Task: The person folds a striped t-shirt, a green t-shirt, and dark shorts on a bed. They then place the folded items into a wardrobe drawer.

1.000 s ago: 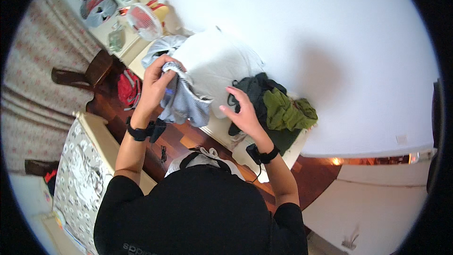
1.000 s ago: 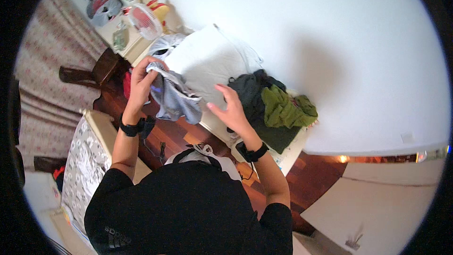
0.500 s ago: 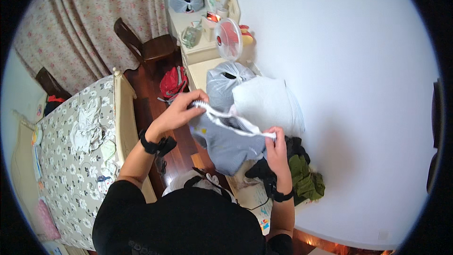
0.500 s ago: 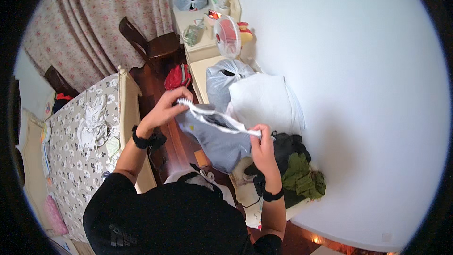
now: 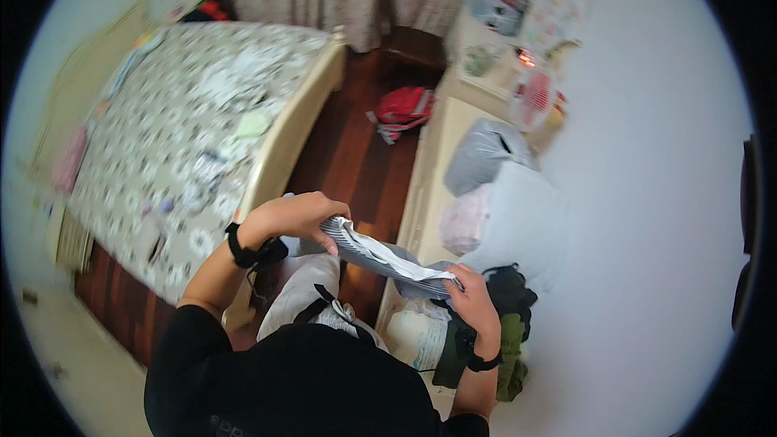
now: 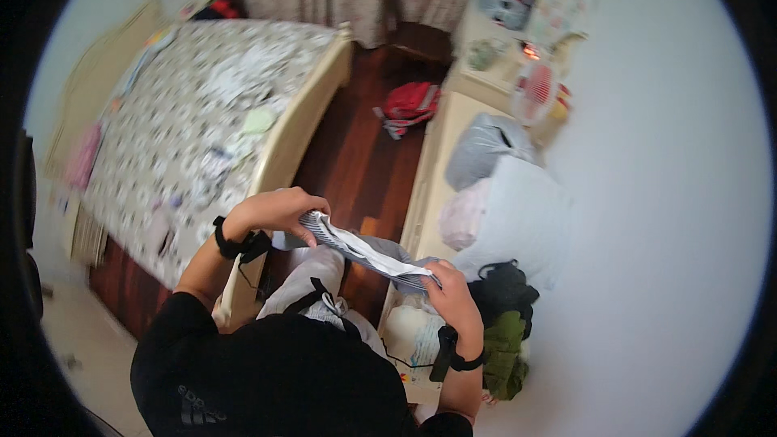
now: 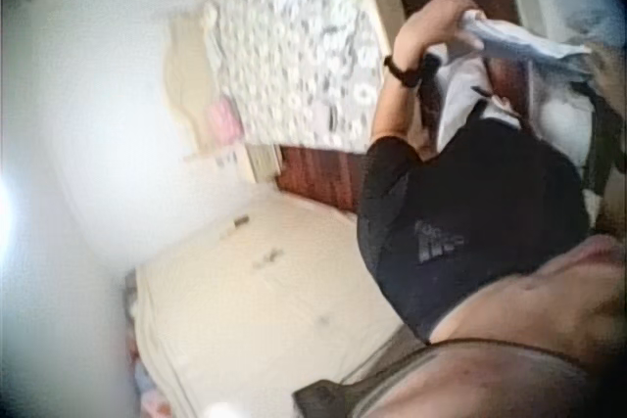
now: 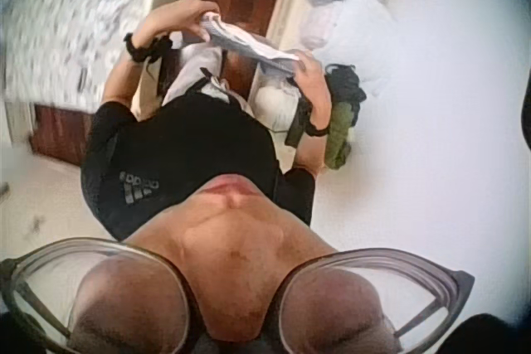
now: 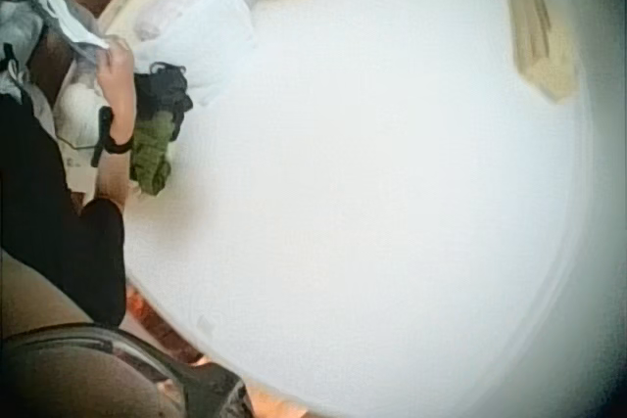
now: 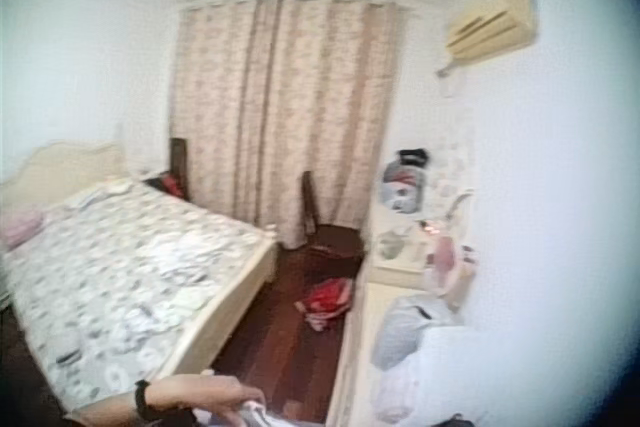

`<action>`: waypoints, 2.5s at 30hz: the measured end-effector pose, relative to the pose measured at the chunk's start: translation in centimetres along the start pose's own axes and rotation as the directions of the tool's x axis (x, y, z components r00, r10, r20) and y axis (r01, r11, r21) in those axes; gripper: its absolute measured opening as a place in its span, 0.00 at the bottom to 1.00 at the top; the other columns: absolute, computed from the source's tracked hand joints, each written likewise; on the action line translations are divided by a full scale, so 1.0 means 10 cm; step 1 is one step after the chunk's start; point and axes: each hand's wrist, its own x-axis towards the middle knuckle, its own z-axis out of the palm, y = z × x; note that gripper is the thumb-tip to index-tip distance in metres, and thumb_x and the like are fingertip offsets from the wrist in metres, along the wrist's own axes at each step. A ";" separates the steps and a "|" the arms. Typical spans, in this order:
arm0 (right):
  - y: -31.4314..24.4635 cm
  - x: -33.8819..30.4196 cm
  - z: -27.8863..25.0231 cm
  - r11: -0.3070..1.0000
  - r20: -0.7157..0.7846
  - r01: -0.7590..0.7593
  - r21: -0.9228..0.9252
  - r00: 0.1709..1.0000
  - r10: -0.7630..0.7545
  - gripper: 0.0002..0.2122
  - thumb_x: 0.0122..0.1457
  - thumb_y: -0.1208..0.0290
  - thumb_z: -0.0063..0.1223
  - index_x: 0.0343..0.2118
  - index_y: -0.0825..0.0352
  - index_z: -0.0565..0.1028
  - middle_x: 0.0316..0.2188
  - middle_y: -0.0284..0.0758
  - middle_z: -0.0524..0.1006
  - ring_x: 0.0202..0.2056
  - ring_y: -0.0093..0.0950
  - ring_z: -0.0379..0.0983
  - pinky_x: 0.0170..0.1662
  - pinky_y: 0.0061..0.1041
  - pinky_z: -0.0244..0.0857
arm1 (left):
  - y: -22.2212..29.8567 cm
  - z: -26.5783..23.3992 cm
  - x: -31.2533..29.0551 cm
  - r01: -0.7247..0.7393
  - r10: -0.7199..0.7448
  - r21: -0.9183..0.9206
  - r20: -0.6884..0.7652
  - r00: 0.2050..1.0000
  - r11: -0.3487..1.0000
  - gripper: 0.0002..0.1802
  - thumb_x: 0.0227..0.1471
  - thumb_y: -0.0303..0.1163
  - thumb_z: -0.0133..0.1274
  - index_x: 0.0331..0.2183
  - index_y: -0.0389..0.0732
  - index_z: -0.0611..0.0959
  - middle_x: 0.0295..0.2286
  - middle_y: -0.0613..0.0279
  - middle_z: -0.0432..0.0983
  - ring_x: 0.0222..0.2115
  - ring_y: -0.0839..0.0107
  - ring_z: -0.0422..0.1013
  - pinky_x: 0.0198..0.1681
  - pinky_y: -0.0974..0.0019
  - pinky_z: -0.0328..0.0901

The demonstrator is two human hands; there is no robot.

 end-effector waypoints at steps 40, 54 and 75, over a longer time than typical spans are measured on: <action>-5.04 -0.27 8.01 0.801 0.769 -0.101 0.590 0.372 -0.520 0.05 0.52 0.76 0.64 0.30 0.71 0.81 0.25 0.30 0.79 0.27 0.15 0.70 0.31 0.18 0.62 | -0.14 3.01 -11.07 0.302 -0.724 -0.750 -0.655 -0.215 0.588 0.15 0.38 0.30 0.65 0.23 0.36 0.73 0.22 0.70 0.65 0.25 0.76 0.63 0.31 0.71 0.60; -5.89 1.52 10.35 0.933 0.386 0.246 0.262 0.860 -0.335 0.09 0.51 0.71 0.66 0.28 0.73 0.80 0.19 0.32 0.76 0.21 0.19 0.69 0.24 0.21 0.61 | -3.16 0.30 -12.95 0.682 -0.704 -0.536 -0.709 -0.044 0.497 0.15 0.35 0.22 0.66 0.28 0.33 0.78 0.24 0.60 0.69 0.26 0.70 0.67 0.30 0.68 0.62; -6.88 6.37 13.00 0.860 -0.256 0.025 -0.509 0.950 -0.179 0.09 0.52 0.68 0.62 0.33 0.68 0.81 0.31 0.42 0.79 0.36 0.40 0.74 0.41 0.36 0.67 | -9.65 -3.45 -13.58 0.541 -0.893 -0.711 -0.371 0.254 0.449 0.11 0.55 0.35 0.56 0.31 0.37 0.85 0.20 0.65 0.76 0.22 0.79 0.69 0.28 0.69 0.66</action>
